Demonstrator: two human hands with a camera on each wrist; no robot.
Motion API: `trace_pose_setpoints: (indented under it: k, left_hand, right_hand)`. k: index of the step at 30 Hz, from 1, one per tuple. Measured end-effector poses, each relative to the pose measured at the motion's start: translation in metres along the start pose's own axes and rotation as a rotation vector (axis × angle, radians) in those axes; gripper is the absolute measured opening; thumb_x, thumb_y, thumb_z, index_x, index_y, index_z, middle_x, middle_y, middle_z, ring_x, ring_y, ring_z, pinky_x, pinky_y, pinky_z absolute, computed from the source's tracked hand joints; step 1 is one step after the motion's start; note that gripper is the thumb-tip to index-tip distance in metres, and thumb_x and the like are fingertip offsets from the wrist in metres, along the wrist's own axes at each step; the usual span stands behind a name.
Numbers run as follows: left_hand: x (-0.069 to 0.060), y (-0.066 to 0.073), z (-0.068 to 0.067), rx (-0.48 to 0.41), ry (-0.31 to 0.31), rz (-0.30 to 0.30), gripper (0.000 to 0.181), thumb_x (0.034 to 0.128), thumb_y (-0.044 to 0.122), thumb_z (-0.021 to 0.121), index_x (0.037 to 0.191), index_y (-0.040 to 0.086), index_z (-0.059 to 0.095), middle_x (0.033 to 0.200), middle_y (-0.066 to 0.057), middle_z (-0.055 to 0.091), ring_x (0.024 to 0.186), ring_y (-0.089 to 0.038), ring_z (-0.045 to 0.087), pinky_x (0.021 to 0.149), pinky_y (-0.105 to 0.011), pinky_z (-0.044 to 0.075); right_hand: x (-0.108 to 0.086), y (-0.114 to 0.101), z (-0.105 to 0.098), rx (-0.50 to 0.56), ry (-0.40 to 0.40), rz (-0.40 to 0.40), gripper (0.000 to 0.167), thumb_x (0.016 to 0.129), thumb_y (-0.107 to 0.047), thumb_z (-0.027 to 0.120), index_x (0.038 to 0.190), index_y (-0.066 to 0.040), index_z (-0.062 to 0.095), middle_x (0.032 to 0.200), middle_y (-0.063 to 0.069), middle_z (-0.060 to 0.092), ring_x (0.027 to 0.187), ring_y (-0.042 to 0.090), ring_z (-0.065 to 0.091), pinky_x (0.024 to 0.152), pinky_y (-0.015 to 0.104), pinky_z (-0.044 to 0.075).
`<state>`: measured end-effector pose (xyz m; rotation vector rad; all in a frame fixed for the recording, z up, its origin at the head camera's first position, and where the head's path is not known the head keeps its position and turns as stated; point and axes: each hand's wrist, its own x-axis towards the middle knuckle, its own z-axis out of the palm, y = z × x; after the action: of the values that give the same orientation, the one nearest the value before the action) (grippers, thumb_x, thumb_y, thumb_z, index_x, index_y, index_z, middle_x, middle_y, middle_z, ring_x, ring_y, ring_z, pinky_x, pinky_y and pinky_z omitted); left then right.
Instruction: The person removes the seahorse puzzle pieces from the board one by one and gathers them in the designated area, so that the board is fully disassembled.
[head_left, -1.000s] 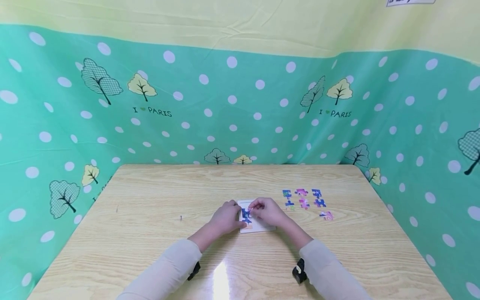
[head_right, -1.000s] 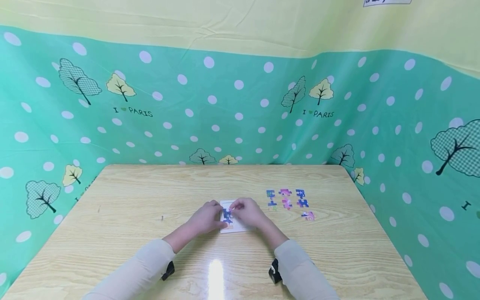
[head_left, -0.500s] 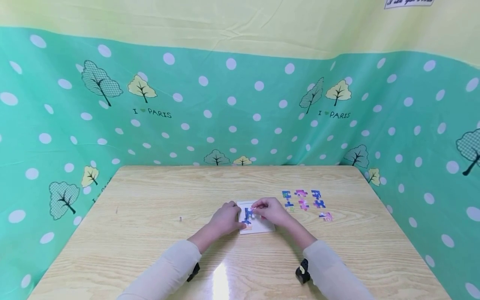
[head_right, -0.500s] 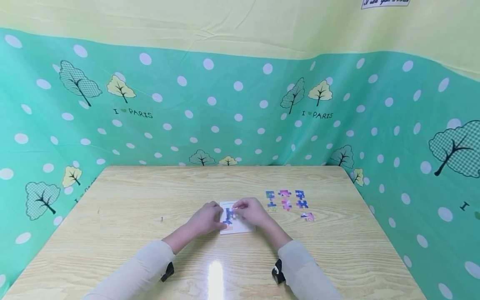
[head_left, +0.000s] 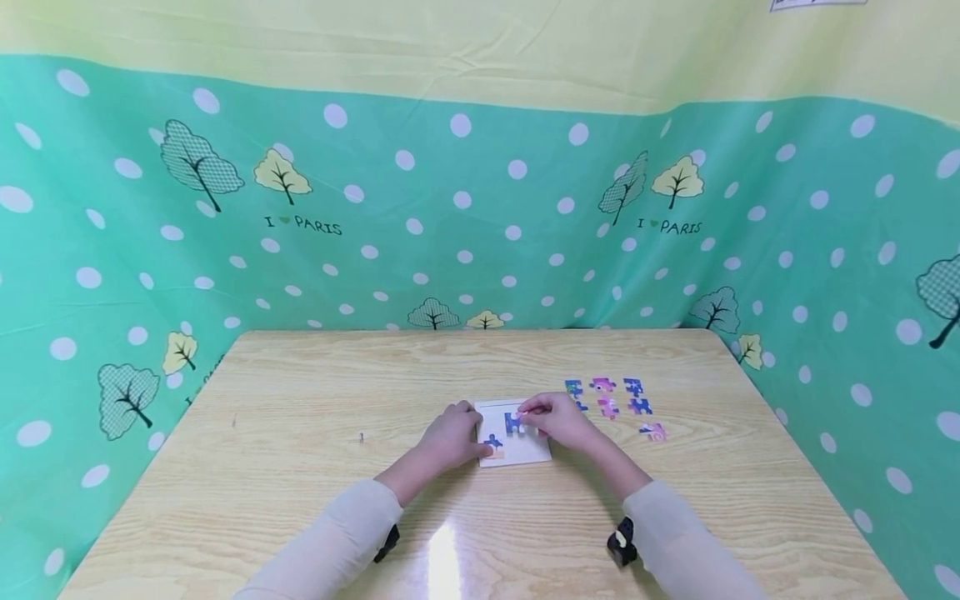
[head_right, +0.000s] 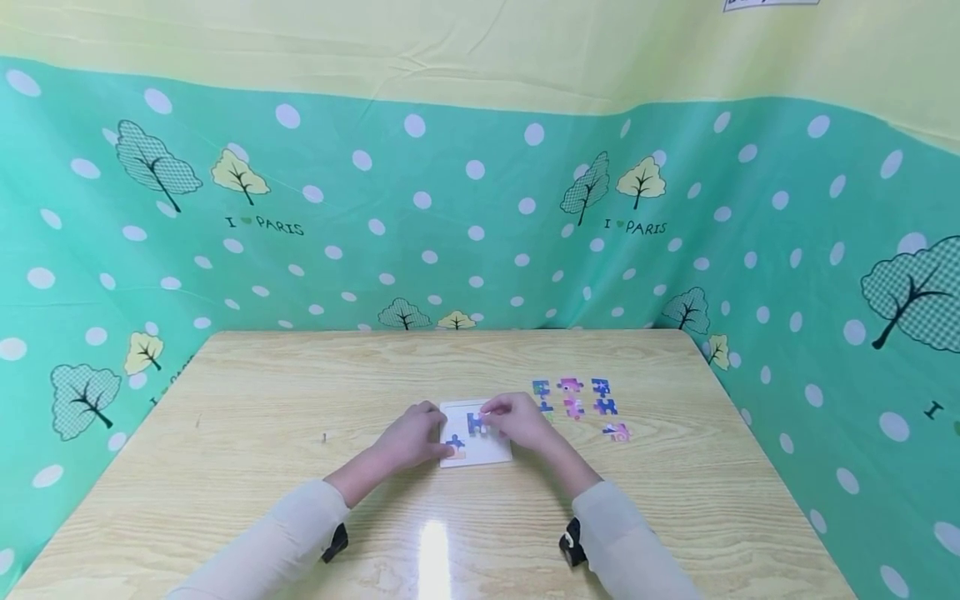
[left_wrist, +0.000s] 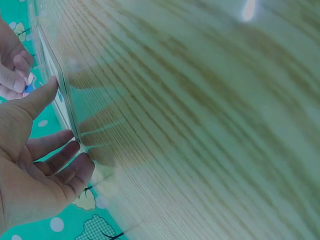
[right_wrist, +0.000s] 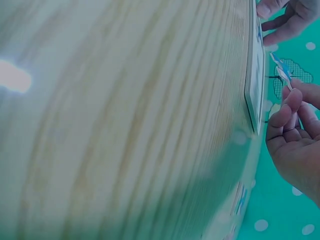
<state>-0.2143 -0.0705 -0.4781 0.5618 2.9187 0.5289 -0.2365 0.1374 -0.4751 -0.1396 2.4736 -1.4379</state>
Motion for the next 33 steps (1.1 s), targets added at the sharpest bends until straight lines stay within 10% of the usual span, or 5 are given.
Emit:
trace_pose_setpoints:
  k: [33]
  left_hand:
    - [-0.001,-0.002,0.001,-0.005,-0.002,0.009,0.047,0.0758,0.038,0.076,0.106,0.003,0.065,0.111,-0.011,0.057,0.098,-0.026,0.054,0.083,-0.037,0.049]
  right_hand:
    - [-0.012,0.031,-0.05,-0.047,0.033,0.001,0.016,0.086,-0.012,0.065,0.1,-0.006,0.068,0.082,0.007,0.064,0.066,0.021,0.057,0.058,0.029,0.05]
